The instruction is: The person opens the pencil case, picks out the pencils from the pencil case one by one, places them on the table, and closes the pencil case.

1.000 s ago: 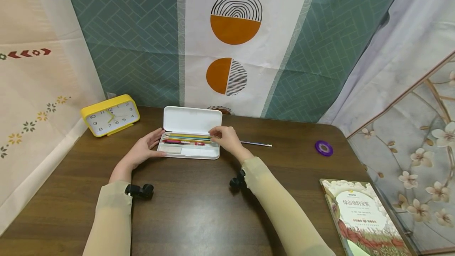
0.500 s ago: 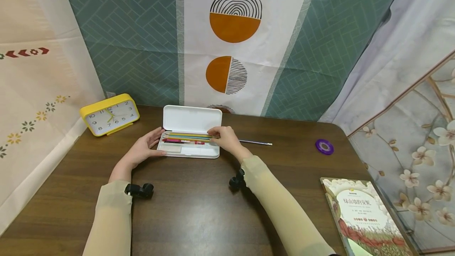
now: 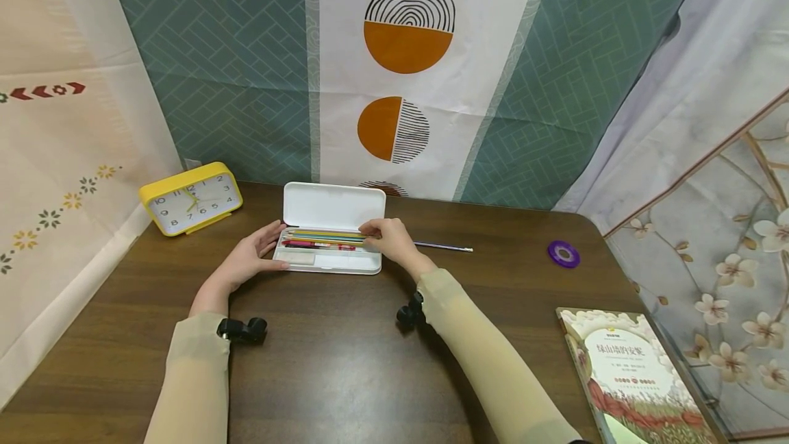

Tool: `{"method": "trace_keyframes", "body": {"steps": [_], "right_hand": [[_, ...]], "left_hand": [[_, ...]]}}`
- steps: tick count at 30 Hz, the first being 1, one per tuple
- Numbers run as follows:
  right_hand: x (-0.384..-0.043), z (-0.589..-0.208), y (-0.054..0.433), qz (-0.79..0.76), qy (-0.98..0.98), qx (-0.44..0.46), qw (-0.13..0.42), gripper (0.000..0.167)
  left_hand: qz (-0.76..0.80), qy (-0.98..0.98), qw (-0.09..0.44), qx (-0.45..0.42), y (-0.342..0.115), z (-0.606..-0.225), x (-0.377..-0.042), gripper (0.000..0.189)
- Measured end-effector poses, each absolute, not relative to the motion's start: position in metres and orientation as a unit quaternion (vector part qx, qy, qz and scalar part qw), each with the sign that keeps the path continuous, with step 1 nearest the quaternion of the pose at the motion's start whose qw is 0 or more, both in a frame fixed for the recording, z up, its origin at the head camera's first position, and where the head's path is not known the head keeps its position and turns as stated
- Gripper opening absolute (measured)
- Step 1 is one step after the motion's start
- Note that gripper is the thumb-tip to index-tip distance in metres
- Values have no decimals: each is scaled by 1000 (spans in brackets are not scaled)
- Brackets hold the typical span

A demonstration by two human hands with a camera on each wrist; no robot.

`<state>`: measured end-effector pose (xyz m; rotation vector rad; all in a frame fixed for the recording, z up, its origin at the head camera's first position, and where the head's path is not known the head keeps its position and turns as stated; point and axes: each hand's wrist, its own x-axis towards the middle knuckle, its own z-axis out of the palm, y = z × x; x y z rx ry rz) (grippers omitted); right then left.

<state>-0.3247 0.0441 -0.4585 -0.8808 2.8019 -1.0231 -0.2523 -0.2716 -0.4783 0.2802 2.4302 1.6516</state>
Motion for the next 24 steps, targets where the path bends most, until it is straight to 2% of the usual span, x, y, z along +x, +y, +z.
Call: {"method": "trace_keyframes", "body": {"steps": [24], "right_hand": [[-326, -458, 40, -312, 906, -287, 0, 16]], "left_hand": [[551, 823, 91, 99, -273, -483, -254, 104]]}}
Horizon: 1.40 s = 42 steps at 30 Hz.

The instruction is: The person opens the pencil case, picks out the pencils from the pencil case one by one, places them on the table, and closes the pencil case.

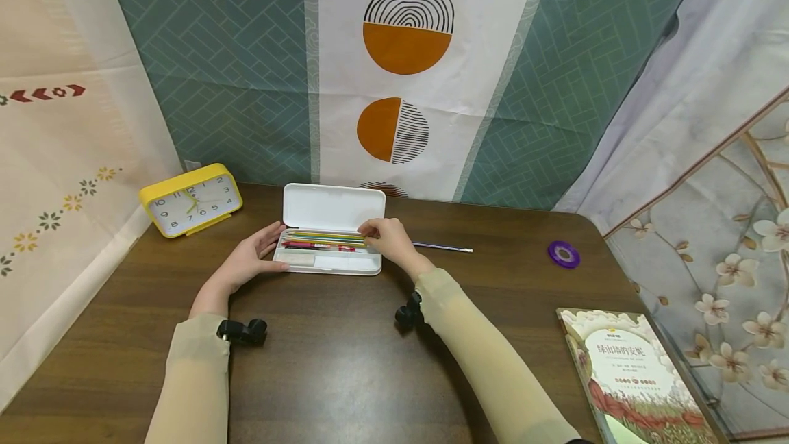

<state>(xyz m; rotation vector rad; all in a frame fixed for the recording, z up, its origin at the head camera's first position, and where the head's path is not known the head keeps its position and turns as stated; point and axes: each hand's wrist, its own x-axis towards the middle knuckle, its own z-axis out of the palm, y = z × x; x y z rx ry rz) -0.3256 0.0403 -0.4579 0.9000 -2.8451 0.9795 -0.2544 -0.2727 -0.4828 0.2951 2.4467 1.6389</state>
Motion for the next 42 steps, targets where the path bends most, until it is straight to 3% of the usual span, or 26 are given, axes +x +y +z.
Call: {"method": "trace_keyframes", "body": {"steps": [42], "right_hand": [[-326, -456, 34, 308, -907, 288, -14, 14]], "left_hand": [[565, 814, 98, 89, -271, -478, -252, 105]]}}
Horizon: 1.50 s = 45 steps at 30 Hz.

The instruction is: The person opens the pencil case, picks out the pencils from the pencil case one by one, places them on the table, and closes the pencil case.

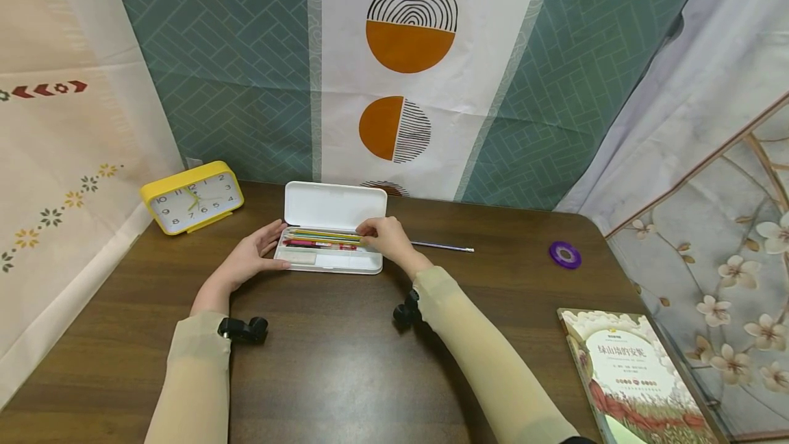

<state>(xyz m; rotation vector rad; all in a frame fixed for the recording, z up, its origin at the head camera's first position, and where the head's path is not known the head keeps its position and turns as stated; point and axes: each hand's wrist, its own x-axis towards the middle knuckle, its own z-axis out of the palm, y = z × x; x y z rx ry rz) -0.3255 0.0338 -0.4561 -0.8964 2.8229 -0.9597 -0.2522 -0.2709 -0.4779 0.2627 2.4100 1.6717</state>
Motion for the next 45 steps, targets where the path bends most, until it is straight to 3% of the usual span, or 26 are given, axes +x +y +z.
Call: {"method": "trace_keyframes", "body": {"steps": [19, 45], "right_hand": [[-324, -458, 34, -311, 906, -288, 1, 15], [-325, -444, 70, -363, 881, -281, -113, 16]], "left_hand": [[567, 813, 100, 89, -271, -478, -252, 105], [565, 814, 102, 95, -273, -478, -252, 104]]}}
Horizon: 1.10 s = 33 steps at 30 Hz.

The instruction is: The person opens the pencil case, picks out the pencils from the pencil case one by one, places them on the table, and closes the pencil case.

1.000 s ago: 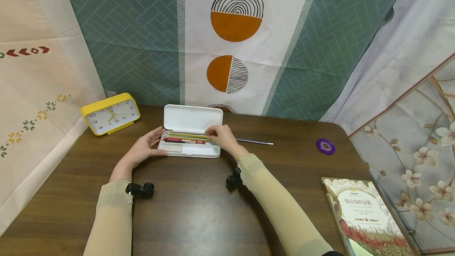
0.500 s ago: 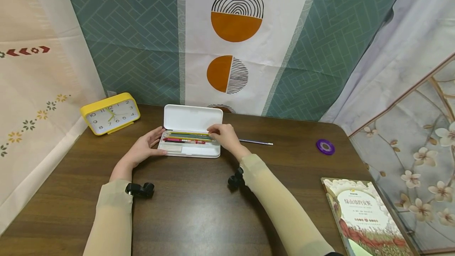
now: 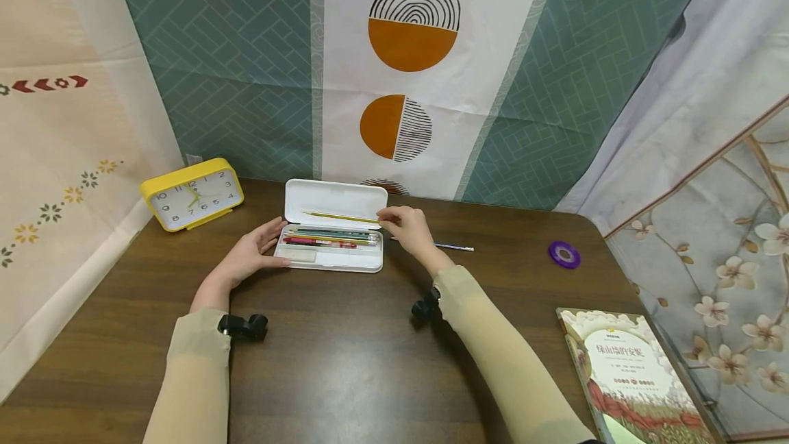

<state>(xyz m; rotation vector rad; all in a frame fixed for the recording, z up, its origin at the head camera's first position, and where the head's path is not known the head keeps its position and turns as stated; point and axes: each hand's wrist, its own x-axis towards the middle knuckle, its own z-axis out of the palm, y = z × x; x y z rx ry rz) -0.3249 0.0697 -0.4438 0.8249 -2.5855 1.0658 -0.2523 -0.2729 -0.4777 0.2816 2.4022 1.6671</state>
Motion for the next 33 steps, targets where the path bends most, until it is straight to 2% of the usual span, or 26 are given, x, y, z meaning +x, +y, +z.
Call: {"method": "trace_keyframes", "body": {"steps": [16, 33], "right_hand": [[-332, -448, 131, 383, -875, 267, 129, 17], [-330, -455, 195, 393, -889, 221, 77, 22]], "left_hand": [[558, 819, 103, 88, -272, -478, -252, 104], [559, 818, 98, 93, -272, -479, -252, 104]]}}
